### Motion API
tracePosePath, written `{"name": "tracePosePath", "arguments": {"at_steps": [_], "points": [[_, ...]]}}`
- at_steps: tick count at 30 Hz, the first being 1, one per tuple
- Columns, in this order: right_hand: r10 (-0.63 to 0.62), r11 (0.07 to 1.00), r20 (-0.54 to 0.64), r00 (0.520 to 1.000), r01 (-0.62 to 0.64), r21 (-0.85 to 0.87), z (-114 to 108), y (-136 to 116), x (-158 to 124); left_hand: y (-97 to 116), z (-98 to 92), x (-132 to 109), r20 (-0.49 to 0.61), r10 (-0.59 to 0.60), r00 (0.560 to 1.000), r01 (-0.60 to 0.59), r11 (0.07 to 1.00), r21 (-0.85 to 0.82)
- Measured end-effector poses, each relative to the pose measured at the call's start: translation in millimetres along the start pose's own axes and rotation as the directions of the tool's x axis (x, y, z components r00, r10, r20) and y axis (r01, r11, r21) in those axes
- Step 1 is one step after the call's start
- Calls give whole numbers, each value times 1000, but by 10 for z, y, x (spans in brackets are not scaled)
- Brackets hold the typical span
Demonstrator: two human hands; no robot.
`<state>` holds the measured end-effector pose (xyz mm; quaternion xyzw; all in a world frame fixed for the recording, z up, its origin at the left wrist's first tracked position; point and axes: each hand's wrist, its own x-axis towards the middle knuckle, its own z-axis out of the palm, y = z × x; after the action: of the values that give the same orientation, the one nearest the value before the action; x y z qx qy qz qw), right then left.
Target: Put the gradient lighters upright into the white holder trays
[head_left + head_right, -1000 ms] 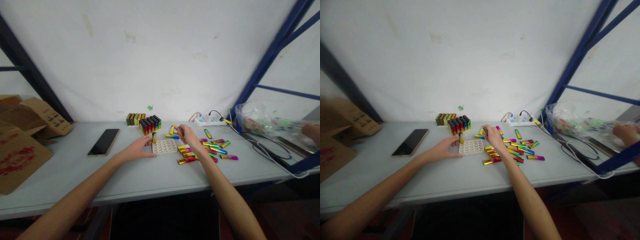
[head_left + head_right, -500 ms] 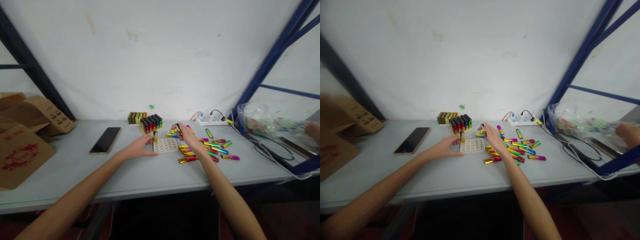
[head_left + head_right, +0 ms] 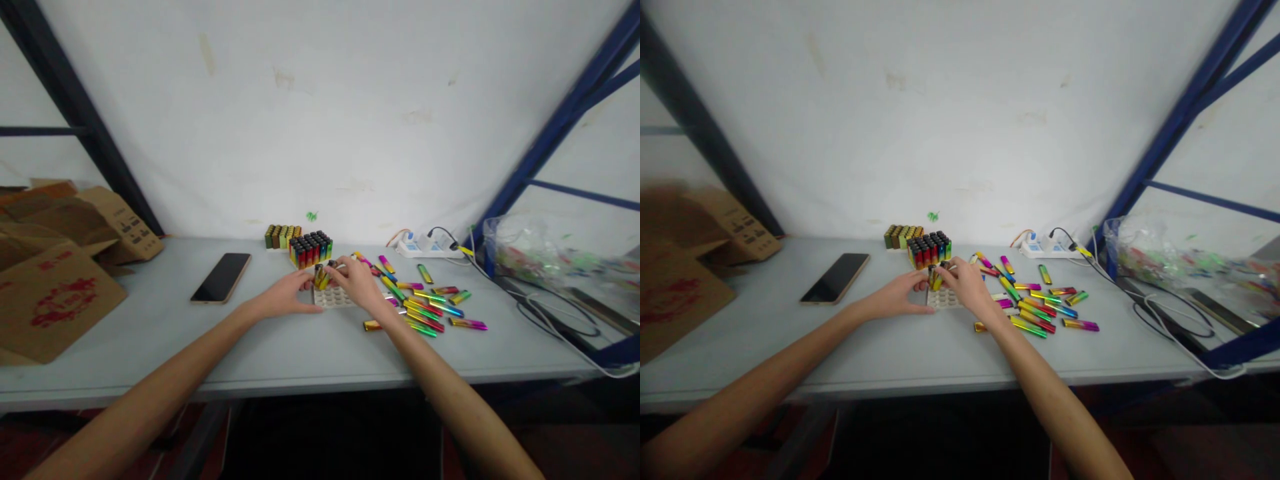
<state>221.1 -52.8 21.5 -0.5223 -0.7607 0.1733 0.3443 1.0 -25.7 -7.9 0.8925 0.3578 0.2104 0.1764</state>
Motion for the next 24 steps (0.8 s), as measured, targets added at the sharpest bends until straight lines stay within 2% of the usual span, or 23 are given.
{"name": "tracePosePath", "arguments": {"at_steps": [4, 11, 16, 20, 23, 24], "points": [[56, 993, 18, 998, -54, -106, 153, -41, 15, -24, 18, 2, -2, 5, 1000, -5, 1000, 3], [66, 930, 72, 995, -35, -367, 193, -165, -50, -23, 23, 8, 1, 19, 1000, -19, 1000, -15], [24, 931, 98, 995, 14, -364, 159, -179, -68, 11, -5, 15, 0, -9, 1000, 9, 1000, -11], [-10, 975, 98, 995, 32, -220, -170, 38, -74, 3, -18, 25, 10, 1, 1000, -1, 1000, -27], [46, 971, -34, 998, -52, -234, -592, 282, -124, -29, -14, 30, 19, -4, 1000, 5, 1000, -26], [63, 969, -44, 997, -71, -238, -737, 364, -155, -39, -11, 31, 19, -9, 1000, 9, 1000, -19]]}}
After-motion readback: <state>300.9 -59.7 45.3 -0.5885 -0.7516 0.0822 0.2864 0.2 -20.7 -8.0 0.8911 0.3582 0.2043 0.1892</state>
